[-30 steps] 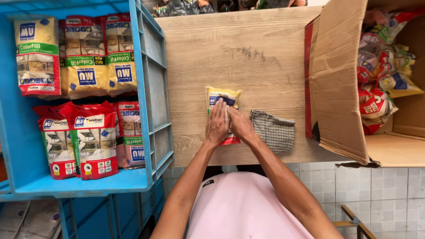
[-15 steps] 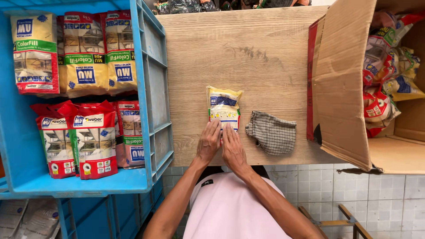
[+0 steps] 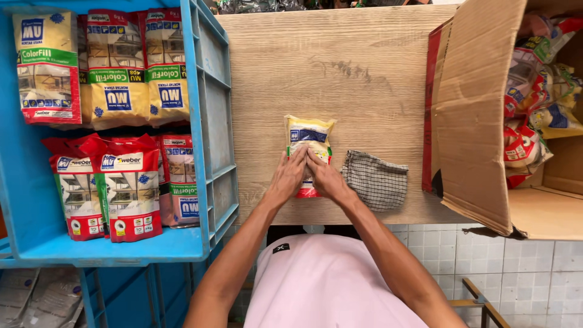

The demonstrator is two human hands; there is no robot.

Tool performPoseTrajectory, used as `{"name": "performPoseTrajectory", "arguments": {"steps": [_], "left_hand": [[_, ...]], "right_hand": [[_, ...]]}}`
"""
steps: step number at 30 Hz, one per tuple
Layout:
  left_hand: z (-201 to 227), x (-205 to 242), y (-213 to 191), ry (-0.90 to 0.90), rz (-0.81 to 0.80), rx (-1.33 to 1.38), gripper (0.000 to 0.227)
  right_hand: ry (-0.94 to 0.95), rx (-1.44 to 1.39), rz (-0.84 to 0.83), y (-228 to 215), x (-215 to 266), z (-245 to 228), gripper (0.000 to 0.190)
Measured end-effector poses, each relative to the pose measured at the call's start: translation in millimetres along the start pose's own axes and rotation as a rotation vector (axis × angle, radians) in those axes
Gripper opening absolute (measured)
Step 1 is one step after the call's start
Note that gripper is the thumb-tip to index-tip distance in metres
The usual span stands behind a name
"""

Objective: The person wipes down individual retail bags with a cloth on a workbench, then transfers several bags into a blue crate and others into a cardboard box.

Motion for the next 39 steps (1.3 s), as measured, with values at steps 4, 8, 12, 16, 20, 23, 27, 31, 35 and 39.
{"name": "performPoseTrajectory", "arguments": {"steps": [4, 8, 12, 16, 20, 23, 27, 31, 35, 39], "left_hand": [[3.4, -0.2, -4.8, -0.003, -0.047, 0.029, 0.074], [-1.4, 13.5, 14.0, 0.016, 0.242, -0.192, 0.055], [3.4, 48.5, 11.6, -0.021, 0.502, 0.024, 0.033], [6.1, 51.0, 6.3, -0.019, 0.518, 0.046, 0.031], [21.5, 49.7, -15.5, 0.022, 0.506, -0.081, 0.035], [25.0, 45.6, -17.9, 0.001, 0.451, -0.149, 0.04], [13.1, 33.7, -14.0, 0.006, 0.293, -0.032, 0.051], [12.6, 26.1, -9.1, 0.003, 0.244, 0.018, 0.052], [10.9, 22.9, 10.1, -0.043, 0.267, -0.089, 0.052], [24.1, 44.2, 7.9, -0.138, 0.406, 0.01, 0.044]], "right_hand": [[0.004, -0.029, -0.031, 50.0, -41.0, 64.9, 0.06], [-0.066, 0.159, 0.149, 50.1, -3.5, 57.3, 0.044], [-0.062, 0.152, 0.189, 62.5, 36.8, 49.5, 0.048], [-0.057, 0.166, 0.162, 66.9, 33.1, 39.9, 0.054], [-0.049, 0.166, 0.171, 59.7, 33.7, 36.3, 0.059], [-0.071, 0.192, 0.174, 53.8, 35.5, 29.8, 0.063], [-0.107, 0.226, 0.167, 48.6, 14.3, 29.9, 0.065], [-0.05, 0.152, 0.113, 43.7, -11.6, 31.7, 0.061], [-0.104, 0.12, 0.157, 44.6, -13.8, 35.0, 0.053], [-0.107, 0.147, 0.259, 47.4, 23.5, 29.5, 0.046]]}}
Point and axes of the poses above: each hand's wrist, its own x-axis away from the middle knuckle, its own y-axis out of the palm, z = x × y, the point moved 9 cm from there along -x, towards the middle knuckle, and after that the axes turned 12 degrees about y, right-handed, at the moved point
